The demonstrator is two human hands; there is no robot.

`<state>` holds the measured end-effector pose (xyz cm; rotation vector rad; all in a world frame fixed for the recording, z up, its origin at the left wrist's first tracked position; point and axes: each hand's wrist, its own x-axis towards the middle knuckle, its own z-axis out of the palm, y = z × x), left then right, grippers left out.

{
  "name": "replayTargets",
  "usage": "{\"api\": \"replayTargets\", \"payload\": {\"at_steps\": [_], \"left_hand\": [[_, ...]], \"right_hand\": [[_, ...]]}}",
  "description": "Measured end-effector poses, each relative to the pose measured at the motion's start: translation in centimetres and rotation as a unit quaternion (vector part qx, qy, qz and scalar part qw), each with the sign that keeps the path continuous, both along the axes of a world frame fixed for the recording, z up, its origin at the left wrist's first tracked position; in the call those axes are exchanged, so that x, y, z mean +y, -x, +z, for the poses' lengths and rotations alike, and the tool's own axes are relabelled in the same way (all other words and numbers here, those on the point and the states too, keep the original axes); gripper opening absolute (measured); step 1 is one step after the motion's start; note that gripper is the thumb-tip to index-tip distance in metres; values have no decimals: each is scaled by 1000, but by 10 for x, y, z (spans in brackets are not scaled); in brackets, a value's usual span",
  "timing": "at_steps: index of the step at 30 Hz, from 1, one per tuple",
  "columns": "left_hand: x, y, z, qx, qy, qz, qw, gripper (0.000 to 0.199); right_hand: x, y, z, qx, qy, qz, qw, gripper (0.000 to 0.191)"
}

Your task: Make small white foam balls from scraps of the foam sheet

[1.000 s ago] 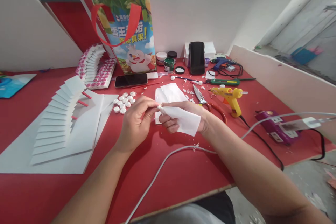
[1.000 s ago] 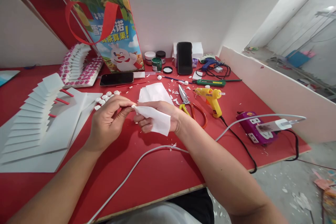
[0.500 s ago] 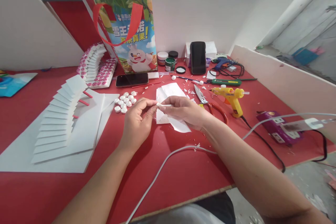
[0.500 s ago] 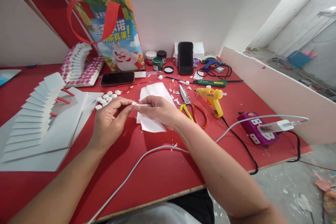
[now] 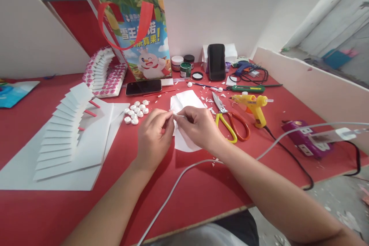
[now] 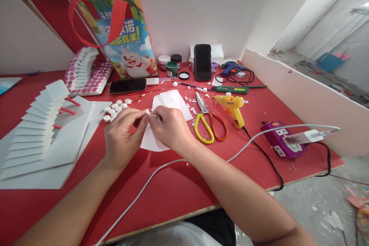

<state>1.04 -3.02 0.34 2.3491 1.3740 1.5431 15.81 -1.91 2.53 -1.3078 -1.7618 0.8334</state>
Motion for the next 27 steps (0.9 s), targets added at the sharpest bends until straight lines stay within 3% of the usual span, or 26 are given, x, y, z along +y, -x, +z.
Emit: {"api": "replayTargets", "payload": {"at_steps": [5,10,15,18,23,27], "left_hand": [[0,0,-3,54,-53,10,997,21],[-3,-3,-2,28,-44,-15,999,26],[-1,2,5,-80,83,-57,992,17],[0,6,7,-92,138,-94,982,20],[0,7,6,-13,80,-85,993,25],[0,5,5,-3,55,-59,997,19]], "right_hand": [[2,-1,1,40,23,-6,999,26],[3,-4,2,69,29,-5,997,20],[2,-9,9,17,-4,27,999,16],[3,-11,10,-2,-6,61,998,17],[5,-11,9,82,66,71,992,18],[8,-16,14,156,190,60,967,30]]}}
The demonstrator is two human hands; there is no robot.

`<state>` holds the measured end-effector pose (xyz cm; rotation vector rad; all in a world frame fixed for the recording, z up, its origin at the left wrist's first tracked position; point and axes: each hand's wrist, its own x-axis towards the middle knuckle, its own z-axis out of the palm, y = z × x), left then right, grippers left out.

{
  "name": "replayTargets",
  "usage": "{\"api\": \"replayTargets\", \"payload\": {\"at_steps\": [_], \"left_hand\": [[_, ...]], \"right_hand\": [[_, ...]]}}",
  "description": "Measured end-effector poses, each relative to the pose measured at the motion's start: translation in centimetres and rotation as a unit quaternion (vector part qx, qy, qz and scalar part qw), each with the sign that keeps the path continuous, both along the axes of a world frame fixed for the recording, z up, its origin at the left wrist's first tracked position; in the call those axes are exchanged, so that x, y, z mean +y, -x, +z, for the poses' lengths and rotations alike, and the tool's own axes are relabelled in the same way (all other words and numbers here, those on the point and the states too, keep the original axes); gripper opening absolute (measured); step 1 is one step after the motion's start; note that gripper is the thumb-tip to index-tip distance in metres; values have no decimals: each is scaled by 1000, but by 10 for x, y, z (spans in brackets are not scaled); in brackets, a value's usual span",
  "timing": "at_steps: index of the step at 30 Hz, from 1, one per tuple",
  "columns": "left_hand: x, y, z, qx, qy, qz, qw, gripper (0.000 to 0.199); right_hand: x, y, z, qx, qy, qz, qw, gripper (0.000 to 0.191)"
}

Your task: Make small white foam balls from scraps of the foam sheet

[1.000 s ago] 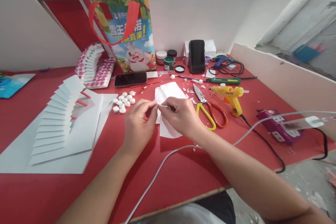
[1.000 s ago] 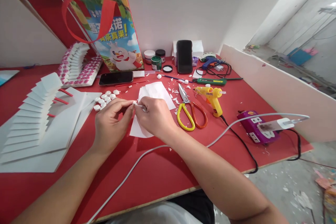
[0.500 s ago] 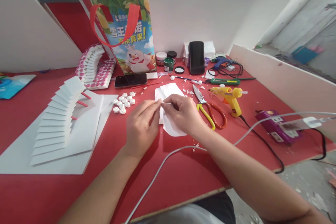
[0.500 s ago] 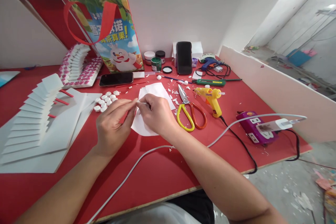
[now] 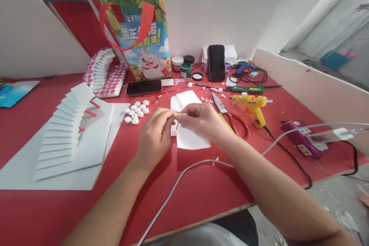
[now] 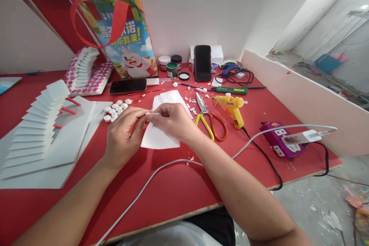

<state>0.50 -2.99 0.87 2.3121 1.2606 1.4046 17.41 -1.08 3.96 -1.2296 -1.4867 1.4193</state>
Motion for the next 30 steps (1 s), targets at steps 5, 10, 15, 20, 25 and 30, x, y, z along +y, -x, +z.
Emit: {"api": "replayTargets", "payload": {"at_steps": [5,10,15,20,25,30], "left_hand": [[0,2,4,-32,39,4,999,14],[-1,4,7,-45,60,0,997,14],[1,4,5,-36,38,-6,999,16],[1,5,3,-42,35,-12,998,14],[0,5,5,-53,68,2,996,14],[-2,3,6,-83,98,14,992,13]], "right_hand": [[12,-9,2,222,308,116,918,46],[12,-8,-3,348,397,211,823,40],[9,-6,0,373,406,191,812,25],[9,-5,2,365,379,175,832,21],[5,-3,1,270,218,117,930,22],[0,3,0,80,21,40,996,29]]}}
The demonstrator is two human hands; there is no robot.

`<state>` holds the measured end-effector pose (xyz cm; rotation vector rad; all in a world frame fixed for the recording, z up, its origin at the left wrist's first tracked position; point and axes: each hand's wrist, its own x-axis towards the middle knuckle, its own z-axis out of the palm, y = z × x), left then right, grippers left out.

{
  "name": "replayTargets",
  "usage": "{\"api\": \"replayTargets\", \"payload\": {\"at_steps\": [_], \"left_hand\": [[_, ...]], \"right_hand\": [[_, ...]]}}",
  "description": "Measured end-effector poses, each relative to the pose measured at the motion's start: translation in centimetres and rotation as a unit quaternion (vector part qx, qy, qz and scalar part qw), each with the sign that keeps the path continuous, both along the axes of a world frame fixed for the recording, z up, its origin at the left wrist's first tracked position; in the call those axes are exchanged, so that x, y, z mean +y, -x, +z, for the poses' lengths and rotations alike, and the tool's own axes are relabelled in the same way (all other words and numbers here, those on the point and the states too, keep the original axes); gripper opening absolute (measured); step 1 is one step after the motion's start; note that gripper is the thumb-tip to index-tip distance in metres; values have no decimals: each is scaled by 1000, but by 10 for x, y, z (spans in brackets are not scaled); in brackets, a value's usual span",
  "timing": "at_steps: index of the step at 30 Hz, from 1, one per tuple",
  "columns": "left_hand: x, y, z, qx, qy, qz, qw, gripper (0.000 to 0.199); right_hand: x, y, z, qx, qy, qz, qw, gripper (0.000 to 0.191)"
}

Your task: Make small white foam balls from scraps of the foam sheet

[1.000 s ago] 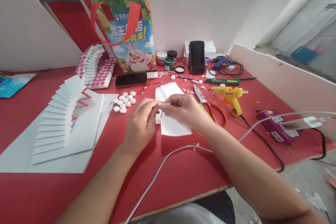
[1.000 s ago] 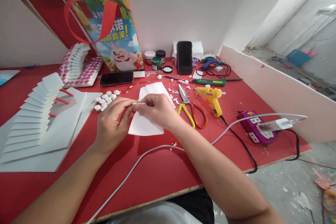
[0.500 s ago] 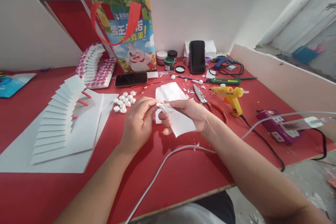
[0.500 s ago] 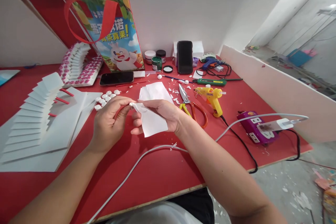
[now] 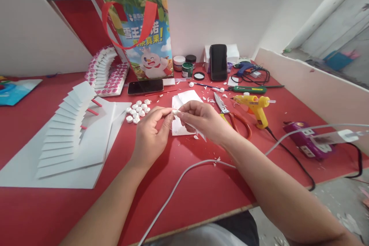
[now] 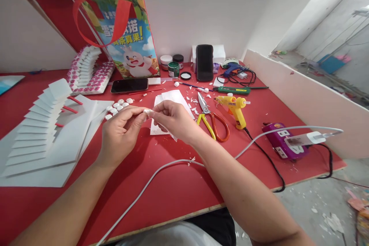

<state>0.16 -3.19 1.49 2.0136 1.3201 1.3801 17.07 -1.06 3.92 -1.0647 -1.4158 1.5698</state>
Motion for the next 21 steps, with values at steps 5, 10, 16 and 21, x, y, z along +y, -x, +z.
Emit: {"api": "replayTargets", "payload": {"at_steps": [5,10,16,21], "left_hand": [[-3,-5,0,-18,15,7,1000,13],[-2,-9,-4,17,-49,34,998,13],[0,-8,-11,106,-175,46,978,18],[0,-8,-8,85,-181,28,979,23]], "right_hand": [[-10,10,-5,-165,-165,-125,964,18],[-16,16,-10,-199,-174,-146,953,16],[-13,14,-12,-102,-139,-124,977,18],[-13,9,-6,-86,-154,-118,977,16]]}}
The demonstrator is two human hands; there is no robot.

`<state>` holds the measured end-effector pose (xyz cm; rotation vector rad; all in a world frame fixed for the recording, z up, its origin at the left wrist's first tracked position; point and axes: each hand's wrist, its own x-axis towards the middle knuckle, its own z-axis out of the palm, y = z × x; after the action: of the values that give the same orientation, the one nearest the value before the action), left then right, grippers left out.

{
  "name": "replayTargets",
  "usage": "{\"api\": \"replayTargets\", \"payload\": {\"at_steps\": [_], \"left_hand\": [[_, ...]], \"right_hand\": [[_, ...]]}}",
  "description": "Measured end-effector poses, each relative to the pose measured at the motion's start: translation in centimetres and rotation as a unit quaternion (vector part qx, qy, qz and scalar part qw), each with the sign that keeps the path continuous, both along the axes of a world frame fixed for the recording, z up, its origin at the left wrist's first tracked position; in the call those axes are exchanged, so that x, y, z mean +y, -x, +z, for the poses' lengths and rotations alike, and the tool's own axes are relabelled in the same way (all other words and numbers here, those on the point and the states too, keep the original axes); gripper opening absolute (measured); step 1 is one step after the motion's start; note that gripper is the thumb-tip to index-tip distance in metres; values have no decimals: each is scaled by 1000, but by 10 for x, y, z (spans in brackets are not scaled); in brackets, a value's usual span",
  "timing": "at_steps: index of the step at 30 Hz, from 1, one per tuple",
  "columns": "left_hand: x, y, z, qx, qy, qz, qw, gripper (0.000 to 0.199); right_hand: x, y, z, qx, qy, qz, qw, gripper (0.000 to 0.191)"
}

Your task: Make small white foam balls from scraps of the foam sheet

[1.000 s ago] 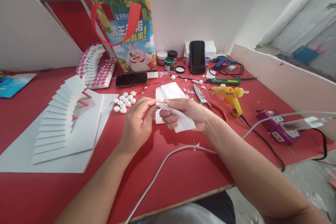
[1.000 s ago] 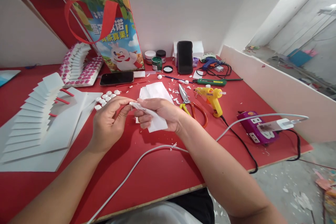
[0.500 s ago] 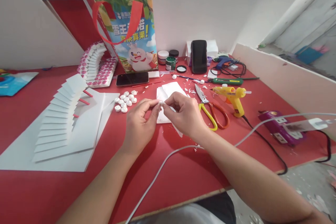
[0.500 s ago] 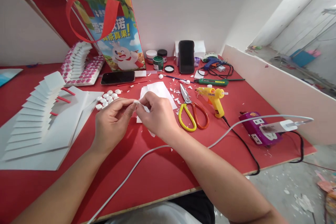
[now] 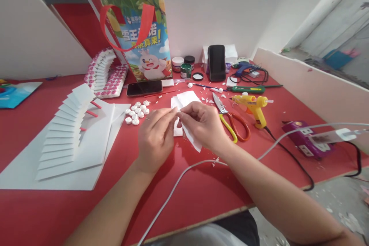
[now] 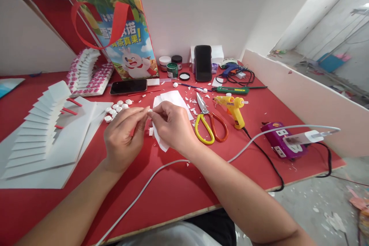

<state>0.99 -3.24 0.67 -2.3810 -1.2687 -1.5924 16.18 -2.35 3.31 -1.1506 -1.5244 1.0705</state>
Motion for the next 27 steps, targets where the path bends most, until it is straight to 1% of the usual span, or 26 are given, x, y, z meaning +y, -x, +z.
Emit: {"api": "replayTargets", "payload": {"at_steps": [1,3,6,7,8,10,12,16,19,21,23,27], "left_hand": [[0,0,1,-27,24,-11,999,20],[1,2,3,-98,103,-41,989,15],[4,6,4,-195,233,-101,947,15],[5,8,4,-210,259,-114,936,17],[6,9,3,-213,271,-124,931,19],[6,10,4,-192,261,-128,937,20],[4,9,5,-156,225,-118,954,21],[0,5,7,-97,159,-83,979,22],[-2,3,7,-75,142,-53,986,20],[-2,2,6,-83,145,-35,985,18],[-2,1,5,-109,166,-25,980,16],[-2,0,5,-167,233,-23,958,15]], "right_hand": [[0,-1,1,-8,-9,5,1000,15],[1,-3,1,-27,-34,19,999,13],[2,-5,0,-56,-76,47,994,11],[3,-6,0,-64,-88,56,993,11],[3,-6,0,-69,-98,63,991,11],[3,-6,0,-78,-110,70,988,10],[3,-7,0,-86,-106,69,988,9],[5,-6,-1,-51,-34,76,995,8],[8,-5,-4,-25,10,60,998,12],[9,-5,-5,-19,21,59,998,19],[9,-4,-5,-27,21,61,998,22],[7,-2,-3,-78,-1,19,997,20]]}}
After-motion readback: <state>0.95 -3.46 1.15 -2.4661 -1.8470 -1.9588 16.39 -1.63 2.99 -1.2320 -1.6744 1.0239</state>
